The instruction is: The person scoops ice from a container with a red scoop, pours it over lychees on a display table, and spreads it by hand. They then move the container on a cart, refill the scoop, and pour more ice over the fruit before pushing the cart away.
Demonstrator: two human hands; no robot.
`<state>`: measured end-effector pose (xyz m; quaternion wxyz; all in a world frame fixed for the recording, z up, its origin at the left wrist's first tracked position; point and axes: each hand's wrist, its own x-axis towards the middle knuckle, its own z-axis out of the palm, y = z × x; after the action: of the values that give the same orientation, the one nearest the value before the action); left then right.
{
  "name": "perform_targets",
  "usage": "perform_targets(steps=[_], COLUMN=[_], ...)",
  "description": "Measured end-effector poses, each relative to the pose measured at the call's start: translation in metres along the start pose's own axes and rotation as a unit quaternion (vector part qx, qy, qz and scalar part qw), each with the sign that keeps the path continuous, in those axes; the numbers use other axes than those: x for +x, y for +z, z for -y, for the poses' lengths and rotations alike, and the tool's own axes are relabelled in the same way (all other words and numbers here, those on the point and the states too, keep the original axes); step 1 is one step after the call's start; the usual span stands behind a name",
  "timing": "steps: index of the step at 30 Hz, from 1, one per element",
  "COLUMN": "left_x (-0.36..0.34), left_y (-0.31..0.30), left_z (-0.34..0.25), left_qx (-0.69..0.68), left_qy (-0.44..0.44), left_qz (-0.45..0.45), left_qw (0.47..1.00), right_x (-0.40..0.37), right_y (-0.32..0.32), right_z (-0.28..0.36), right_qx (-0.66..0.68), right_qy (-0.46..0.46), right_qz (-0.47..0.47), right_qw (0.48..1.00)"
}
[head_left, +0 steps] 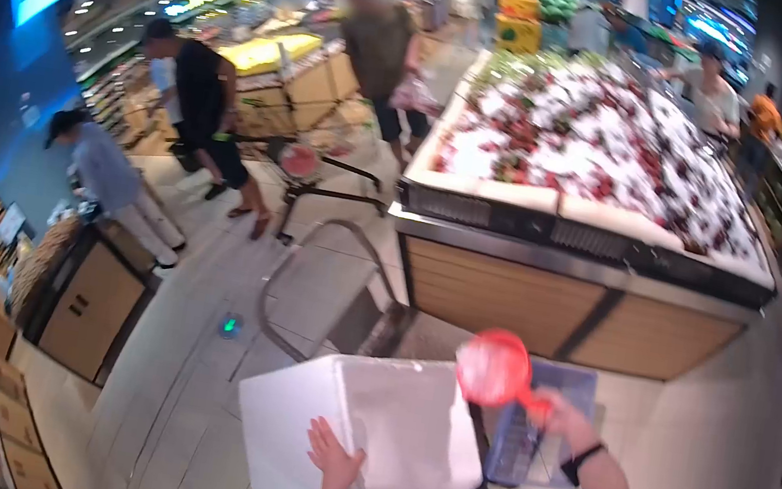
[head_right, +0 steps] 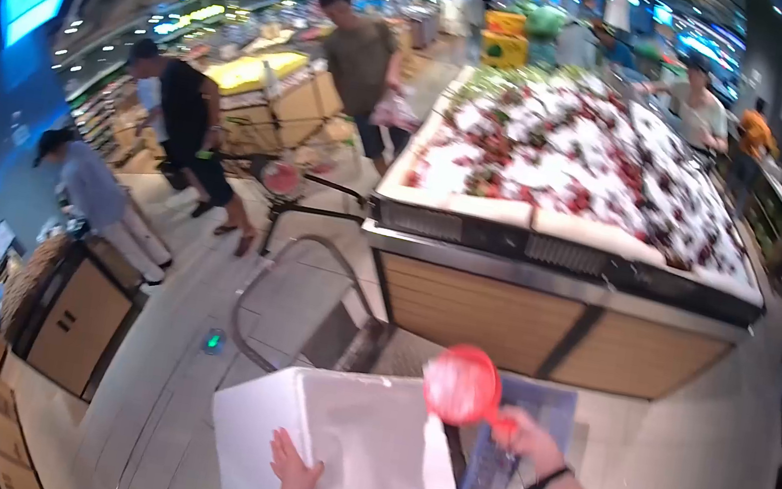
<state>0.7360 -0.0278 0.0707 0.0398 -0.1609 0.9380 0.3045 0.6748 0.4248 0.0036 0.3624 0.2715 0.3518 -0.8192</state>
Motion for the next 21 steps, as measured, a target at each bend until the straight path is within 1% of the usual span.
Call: perform_targets(steps=[1,2,3,5,6,9,11,13,15,17,19,21], left_x=[-0.003,0.0,0.008,0.012,0.014,0.021,0.018,0.017,0.02,0.022,0.025,0.029], left_y=[0.001,0.001,0.004,0.001,-0.001,0.008,-0.01,-0.015,-0.014,-0.015,-0.013,-0.009], left_z=[0.003,0.005,0.005,0.001,0.001,0.02,-0.007,-0.018,-0.016,-0.019,-0.02,-0.02], left_qx=[0.005,0.004,-0.001,0.003,0.01,0.013,0.021,0.032,0.041,0.037,0.033,0.041], left_qy=[0.011,0.013,0.015,0.016,0.008,0.021,0.026,0.022,0.033,0.021,0.011,-0.003], left_qz=[0.027,0.012,-0.012,-0.001,-0.004,-0.018,-0.005,0.01,0.004,0.008,0.008,0.018], left_qw=[1.0,1.0,1.0,1.0,1.0,1.0,0.999,0.999,0.999,0.999,0.999,0.999], right_x=[-0.009,-0.023,-0.03,-0.054,-0.061,-0.066,-0.068,-0.055,-0.035,-0.004,0.022,0.044], right_y=[0.01,0.018,0.021,0.051,0.056,0.07,0.095,0.102,0.13,0.15,0.169,0.176], right_z=[0.028,0.061,0.092,0.156,0.189,0.283,0.335,0.395,0.44,0.478,0.505,0.539], right_qx=[-0.016,0.005,-0.006,-0.035,-0.026,-0.016,-0.055,-0.046,-0.087,-0.167,-0.181,-0.247], right_qy=[-0.037,-0.019,-0.039,-0.075,-0.087,-0.139,-0.216,-0.224,-0.317,-0.416,-0.493,-0.48], right_qz=[-0.043,-0.056,-0.005,-0.083,-0.073,-0.047,-0.06,0.017,-0.055,-0.129,-0.206,-0.237], right_qw=[0.998,0.998,0.999,0.993,0.993,0.989,0.973,0.973,0.943,0.884,0.826,0.808])
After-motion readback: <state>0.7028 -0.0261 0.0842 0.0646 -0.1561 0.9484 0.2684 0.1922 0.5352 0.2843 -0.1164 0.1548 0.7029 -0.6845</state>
